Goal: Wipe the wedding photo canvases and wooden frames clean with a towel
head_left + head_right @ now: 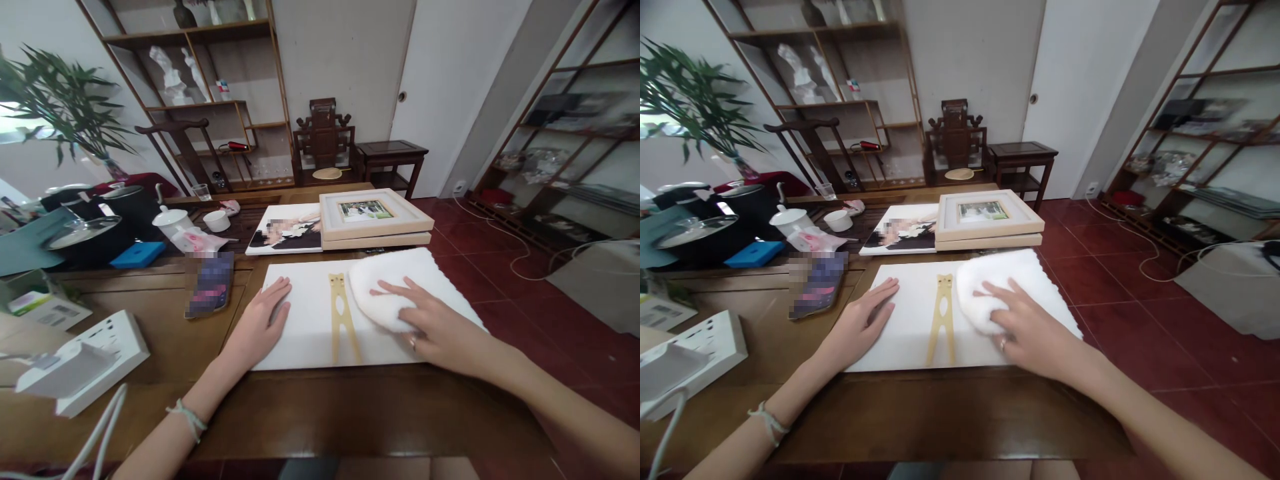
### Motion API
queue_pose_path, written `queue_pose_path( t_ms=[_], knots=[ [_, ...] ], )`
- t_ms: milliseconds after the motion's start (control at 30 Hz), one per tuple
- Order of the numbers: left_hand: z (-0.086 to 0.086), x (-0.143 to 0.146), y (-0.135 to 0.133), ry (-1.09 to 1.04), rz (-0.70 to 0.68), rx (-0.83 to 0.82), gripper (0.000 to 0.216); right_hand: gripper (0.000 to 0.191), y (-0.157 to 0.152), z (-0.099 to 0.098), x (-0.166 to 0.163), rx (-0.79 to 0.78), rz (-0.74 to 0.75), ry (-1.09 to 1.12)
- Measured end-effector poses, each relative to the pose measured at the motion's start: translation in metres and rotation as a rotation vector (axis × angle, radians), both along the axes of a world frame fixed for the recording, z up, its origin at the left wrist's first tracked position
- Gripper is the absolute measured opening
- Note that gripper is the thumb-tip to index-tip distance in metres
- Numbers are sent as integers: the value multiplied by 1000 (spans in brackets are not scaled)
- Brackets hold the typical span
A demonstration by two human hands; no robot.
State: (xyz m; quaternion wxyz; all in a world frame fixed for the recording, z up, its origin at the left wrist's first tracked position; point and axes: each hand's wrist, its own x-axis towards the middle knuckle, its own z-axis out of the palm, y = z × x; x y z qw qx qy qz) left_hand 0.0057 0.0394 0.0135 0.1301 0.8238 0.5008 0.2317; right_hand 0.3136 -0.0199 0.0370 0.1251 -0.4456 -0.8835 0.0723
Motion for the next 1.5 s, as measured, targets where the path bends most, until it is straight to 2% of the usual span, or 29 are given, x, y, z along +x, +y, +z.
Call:
queue_pose_path(
  t_ms=[133,267,367,600,733,867,1100,1200,1300,1500],
  knots=[
    [0,0,0,3,4,-1,45,19,-38,8,-8,-73,56,-14],
    [0,0,-1,-3,7,-3,45,20,-43,13,-12,-134,59,-17],
    [0,1,-1,-5,5,-3,46,16,-19,11,-9,-138,20,13],
    [-1,-1,-1,-14,0,-6,45,18,59,-1,5,-66,-93,4],
    [-2,-2,-1,-13,-4,-1,45,17,69,-4,4,-54,-123,-27],
    [-1,-1,-1,-11,-4,-5,46,19,44,0,-8,-39,-113,-27],
    [0,-1,0,6,-2,-5,47,18,-31,12,-29,-159,-49,-20],
    [-1,-1,0,9,-3,-4,46,18,-42,12,-32,-182,-51,-8],
    [-1,-1,-1,8,-5,-3,46,18,-28,9,-32,-162,-95,17],
    [-1,-1,-1,7,1,-3,46,18,35,5,-36,-58,-205,58]
  ],
)
